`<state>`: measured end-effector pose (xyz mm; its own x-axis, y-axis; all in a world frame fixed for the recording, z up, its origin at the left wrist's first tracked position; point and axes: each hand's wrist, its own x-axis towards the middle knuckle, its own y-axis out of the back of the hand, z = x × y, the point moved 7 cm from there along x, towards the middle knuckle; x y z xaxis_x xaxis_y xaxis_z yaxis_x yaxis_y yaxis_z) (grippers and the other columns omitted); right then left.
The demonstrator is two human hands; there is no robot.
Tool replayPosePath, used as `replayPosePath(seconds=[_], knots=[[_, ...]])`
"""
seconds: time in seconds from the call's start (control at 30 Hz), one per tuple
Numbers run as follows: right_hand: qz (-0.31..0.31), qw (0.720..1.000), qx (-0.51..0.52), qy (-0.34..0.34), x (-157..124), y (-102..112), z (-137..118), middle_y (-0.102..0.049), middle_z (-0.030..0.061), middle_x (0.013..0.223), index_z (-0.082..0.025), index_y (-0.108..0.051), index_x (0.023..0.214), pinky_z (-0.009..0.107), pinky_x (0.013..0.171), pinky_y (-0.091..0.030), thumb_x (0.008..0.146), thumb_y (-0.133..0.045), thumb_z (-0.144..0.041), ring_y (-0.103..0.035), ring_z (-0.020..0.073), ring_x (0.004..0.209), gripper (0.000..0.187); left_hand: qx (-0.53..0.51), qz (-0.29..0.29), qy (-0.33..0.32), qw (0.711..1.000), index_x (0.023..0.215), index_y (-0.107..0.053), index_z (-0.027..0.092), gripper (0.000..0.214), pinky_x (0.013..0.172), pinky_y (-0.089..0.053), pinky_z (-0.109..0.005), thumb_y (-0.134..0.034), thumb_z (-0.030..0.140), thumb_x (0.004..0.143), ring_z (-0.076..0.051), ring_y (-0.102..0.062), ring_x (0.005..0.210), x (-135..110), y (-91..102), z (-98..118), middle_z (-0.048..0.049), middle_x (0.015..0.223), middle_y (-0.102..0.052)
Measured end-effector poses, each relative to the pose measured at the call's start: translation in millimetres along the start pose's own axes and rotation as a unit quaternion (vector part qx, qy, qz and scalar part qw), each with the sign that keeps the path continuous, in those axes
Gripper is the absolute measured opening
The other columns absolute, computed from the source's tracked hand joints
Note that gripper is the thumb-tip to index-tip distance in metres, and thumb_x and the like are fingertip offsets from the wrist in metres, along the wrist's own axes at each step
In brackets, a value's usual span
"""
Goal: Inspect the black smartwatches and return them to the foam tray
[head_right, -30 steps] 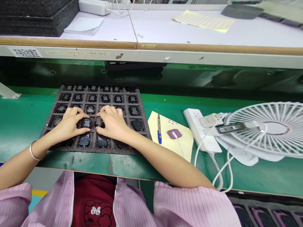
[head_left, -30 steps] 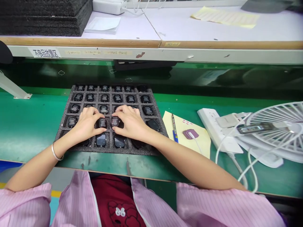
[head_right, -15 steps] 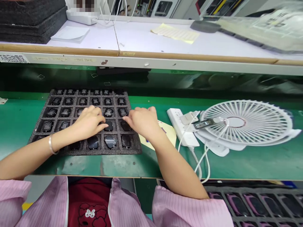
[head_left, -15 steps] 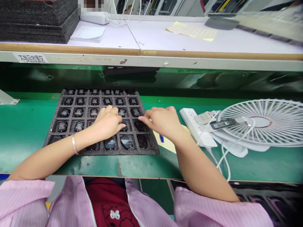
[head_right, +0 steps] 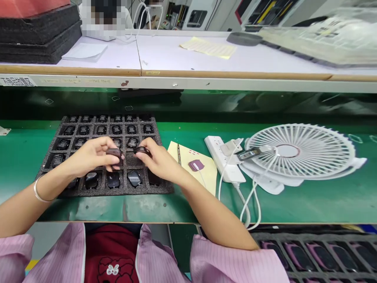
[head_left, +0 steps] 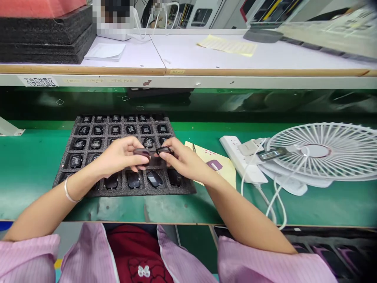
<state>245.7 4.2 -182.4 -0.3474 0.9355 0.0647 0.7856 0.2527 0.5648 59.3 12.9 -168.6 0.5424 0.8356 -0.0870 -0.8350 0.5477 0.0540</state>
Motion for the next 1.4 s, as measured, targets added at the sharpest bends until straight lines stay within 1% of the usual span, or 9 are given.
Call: replayPosePath(seconds=[0.07, 0.13, 0.2, 0.27, 0.43, 0.63, 0.8, 1.1, 1.4], knots=[[-0.077, 0.968, 0.240, -0.012, 9, -26, -8, -0.075, 0.0064, 0.095, -0.022, -0.056, 0.110, 0.029, 0.058, -0.046, 0.099, -0.069, -0.048, -0.057, 0.0162, 0.060, 0.031, -0.083, 0.091, 0.024, 0.992, 0.098, -0.067, 0.016, 0.050, 0.050, -0.048, -0.022, -0.094, 0.048, 0.072, -0.014, -0.065, 0.060, -9, 25.4, -5, -0.0043, 0.080, -0.072], [-0.113, 0.905, 0.405, -0.070, 20, -50, -12, -0.076, 0.0046, 0.093, -0.022, -0.059, 0.115, 0.026, 0.054, -0.045, 0.092, -0.080, -0.050, -0.057, 0.0134, 0.056, 0.041, -0.118, 0.174, 0.033, 0.977, 0.100, -0.070, 0.015, 0.057, 0.047, -0.043, -0.020, -0.098, 0.049, 0.064, -0.009, -0.058, 0.055, -16, 46.7, -11, -0.0016, 0.076, -0.068], [-0.119, 0.853, 0.495, -0.113, 30, -67, -17, -0.077, 0.0047, 0.098, -0.022, -0.062, 0.118, 0.027, 0.061, -0.054, 0.089, -0.085, -0.039, -0.068, 0.0151, 0.065, 0.041, -0.133, 0.221, 0.038, 0.965, 0.104, -0.069, 0.016, 0.059, 0.047, -0.040, -0.020, -0.100, 0.041, 0.060, -0.007, -0.052, 0.055, -20, 59.0, -16, 0.0022, 0.075, -0.062], [-0.118, 0.829, 0.534, -0.119, 38, -76, -25, -0.077, 0.0040, 0.105, -0.024, -0.064, 0.121, 0.031, 0.076, -0.063, 0.086, -0.086, -0.026, -0.077, 0.0178, 0.080, 0.041, -0.120, 0.241, 0.034, 0.963, 0.111, -0.067, 0.017, 0.060, 0.047, -0.035, -0.020, -0.096, 0.031, 0.061, -0.006, -0.046, 0.053, -22, 64.4, -19, 0.0061, 0.073, -0.055], [-0.132, 0.826, 0.543, -0.080, 44, -79, -38, -0.077, 0.0020, 0.115, -0.028, -0.063, 0.126, 0.037, 0.097, -0.065, 0.080, -0.094, -0.021, -0.082, 0.0210, 0.097, 0.056, -0.006, 0.261, -0.020, 0.965, 0.115, -0.067, 0.017, 0.044, 0.061, -0.044, -0.025, -0.078, 0.025, 0.073, -0.010, -0.052, 0.064, -27, 64.1, -12, 0.0027, 0.083, -0.059], [-0.142, 0.826, 0.540, -0.079, 41, -88, -26, -0.075, -0.0003, 0.108, -0.026, -0.065, 0.119, 0.030, 0.082, -0.069, 0.074, -0.101, -0.029, -0.083, 0.0196, 0.086, 0.058, 0.111, 0.251, -0.056, 0.960, 0.117, -0.065, 0.019, 0.042, 0.070, -0.047, -0.030, -0.069, 0.027, 0.076, -0.017, -0.057, 0.074, -31, 53.4, -13, 0.0023, 0.079, -0.057], [-0.139, 0.825, 0.542, -0.080, 41, -92, -18, -0.073, -0.0005, 0.111, -0.026, -0.065, 0.121, 0.026, 0.070, -0.068, 0.075, -0.100, -0.027, -0.080, 0.0152, 0.074, 0.057, 0.135, 0.238, -0.042, 0.961, 0.128, -0.059, 0.019, 0.052, 0.065, -0.044, -0.031, -0.070, 0.030, 0.079, -0.017, -0.055, 0.069, -35, 47.5, -23, 0.0027, 0.077, -0.056], [-0.157, 0.782, 0.598, -0.082, 45, -93, -17, -0.079, 0.0003, 0.112, -0.026, -0.069, 0.125, 0.026, 0.079, -0.068, 0.082, -0.099, -0.030, -0.082, 0.0169, 0.084, 0.053, 0.157, 0.290, -0.057, 0.942, 0.123, -0.058, 0.019, 0.044, 0.066, -0.051, -0.027, -0.066, 0.026, 0.080, -0.016, -0.063, 0.080, -42, 51.2, -22, -0.0056, 0.107, -0.068], [-0.193, 0.768, 0.608, -0.057, 38, -93, -30, -0.079, 0.0019, 0.110, -0.026, -0.068, 0.130, 0.025, 0.075, -0.064, 0.086, -0.096, -0.033, -0.078, 0.0142, 0.078, 0.052, 0.157, 0.318, -0.098, 0.930, 0.120, -0.063, 0.018, 0.042, 0.062, -0.051, -0.023, -0.065, 0.025, 0.079, -0.014, -0.066, 0.079, -45, 52.7, -17, -0.0049, 0.103, -0.070]])
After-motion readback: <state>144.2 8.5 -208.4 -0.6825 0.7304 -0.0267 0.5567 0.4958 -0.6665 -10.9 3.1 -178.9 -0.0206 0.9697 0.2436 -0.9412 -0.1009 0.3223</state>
